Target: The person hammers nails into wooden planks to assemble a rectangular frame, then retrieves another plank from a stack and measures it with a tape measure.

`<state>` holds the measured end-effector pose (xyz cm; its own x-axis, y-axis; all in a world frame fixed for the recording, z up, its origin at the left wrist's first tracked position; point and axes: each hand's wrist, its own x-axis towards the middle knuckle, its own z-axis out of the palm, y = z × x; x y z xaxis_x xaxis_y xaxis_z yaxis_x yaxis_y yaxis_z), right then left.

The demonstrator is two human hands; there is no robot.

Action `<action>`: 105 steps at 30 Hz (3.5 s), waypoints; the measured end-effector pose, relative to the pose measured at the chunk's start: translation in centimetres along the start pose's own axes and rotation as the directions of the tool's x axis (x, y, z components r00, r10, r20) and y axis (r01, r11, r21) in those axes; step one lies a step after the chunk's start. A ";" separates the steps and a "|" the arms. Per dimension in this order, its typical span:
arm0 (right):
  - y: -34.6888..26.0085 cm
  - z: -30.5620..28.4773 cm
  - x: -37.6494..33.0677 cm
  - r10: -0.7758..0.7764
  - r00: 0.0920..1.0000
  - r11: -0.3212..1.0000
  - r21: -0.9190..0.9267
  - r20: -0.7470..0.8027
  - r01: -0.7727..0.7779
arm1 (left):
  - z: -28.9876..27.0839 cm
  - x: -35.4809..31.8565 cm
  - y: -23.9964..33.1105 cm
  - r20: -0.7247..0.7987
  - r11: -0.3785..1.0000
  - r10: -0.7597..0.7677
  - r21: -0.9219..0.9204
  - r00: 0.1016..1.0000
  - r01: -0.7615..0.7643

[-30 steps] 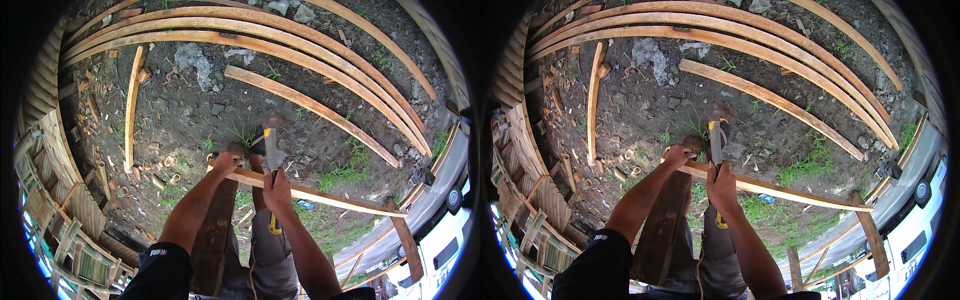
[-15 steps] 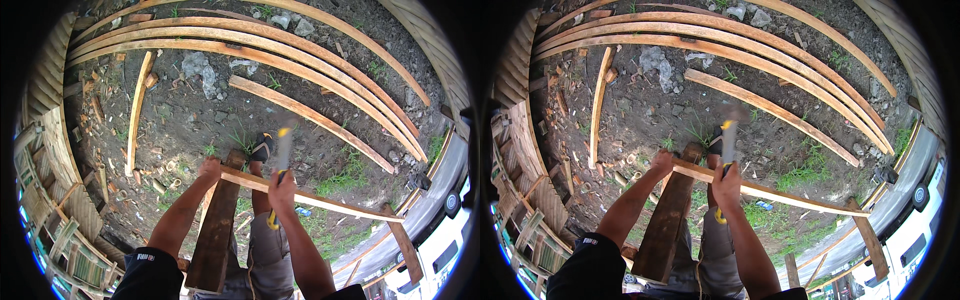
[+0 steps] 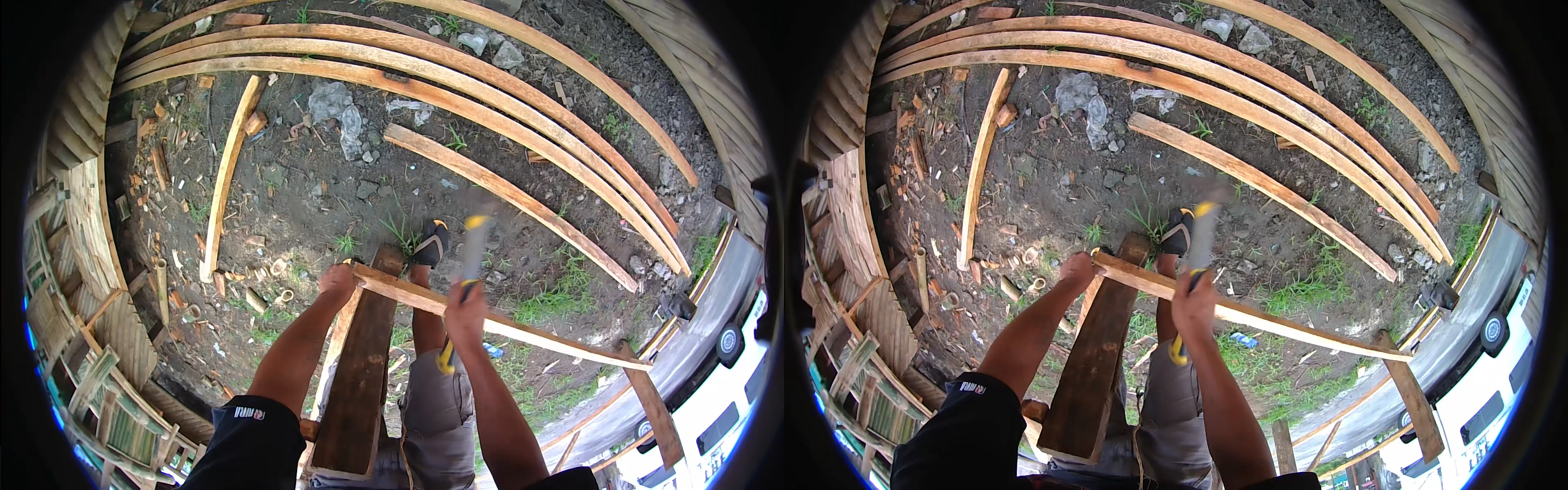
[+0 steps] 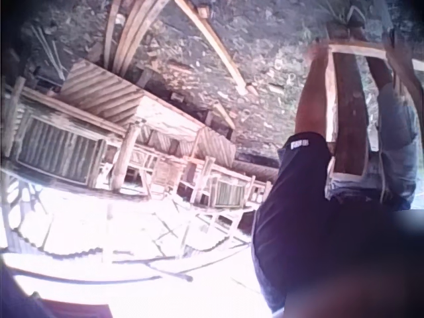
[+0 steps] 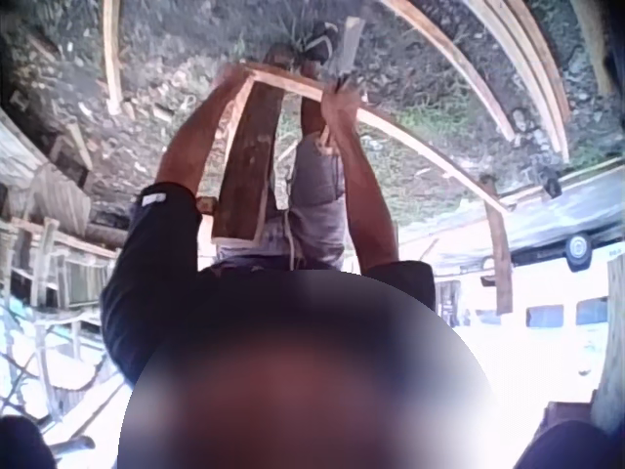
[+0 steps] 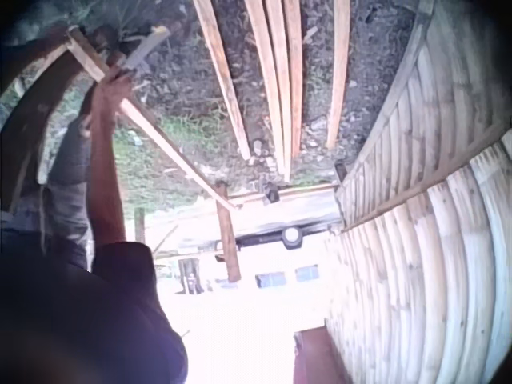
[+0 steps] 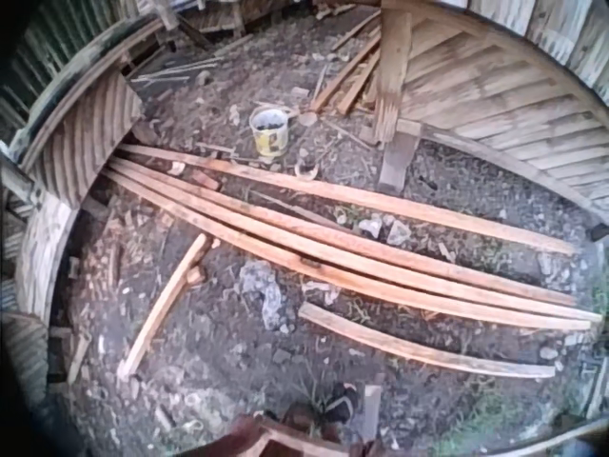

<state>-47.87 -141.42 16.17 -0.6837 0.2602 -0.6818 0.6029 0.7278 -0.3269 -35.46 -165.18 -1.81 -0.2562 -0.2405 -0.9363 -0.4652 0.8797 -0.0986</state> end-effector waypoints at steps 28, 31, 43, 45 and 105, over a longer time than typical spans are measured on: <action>-2.6 -13.1 3.4 -0.156 0.920 0.551 0.741 -0.358 0.382 | 0.5 1.5 -0.1 -0.012 0.999 0.012 0.032 1.000 -0.012; 1.4 -0.4 -1.0 -0.073 0.988 0.984 0.153 -0.132 0.093 | 0.9 1.5 -0.5 -0.089 0.998 0.037 0.049 0.995 -0.033; -3.0 -17.4 6.5 -0.139 0.863 0.470 0.735 -0.486 0.489 | 0.3 0.7 0.0 -0.041 0.999 0.023 0.036 0.999 -0.022; -3.0 -9.4 4.2 -0.053 0.825 0.446 0.726 -0.563 0.524 | 0.2 0.7 0.0 -0.035 0.999 0.038 0.037 0.999 -0.036; 2.9 -1.2 7.7 0.007 0.981 0.677 0.721 0.196 -0.149 | 0.0 7.6 -0.6 -0.036 0.818 0.198 -0.544 0.980 -0.185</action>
<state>-51.85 -136.55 10.73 -0.5857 0.1363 -0.7990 0.8063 -0.0032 -0.5915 -37.08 -167.57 -8.89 -0.3735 -0.0765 -0.9245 -0.7945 0.5408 0.2762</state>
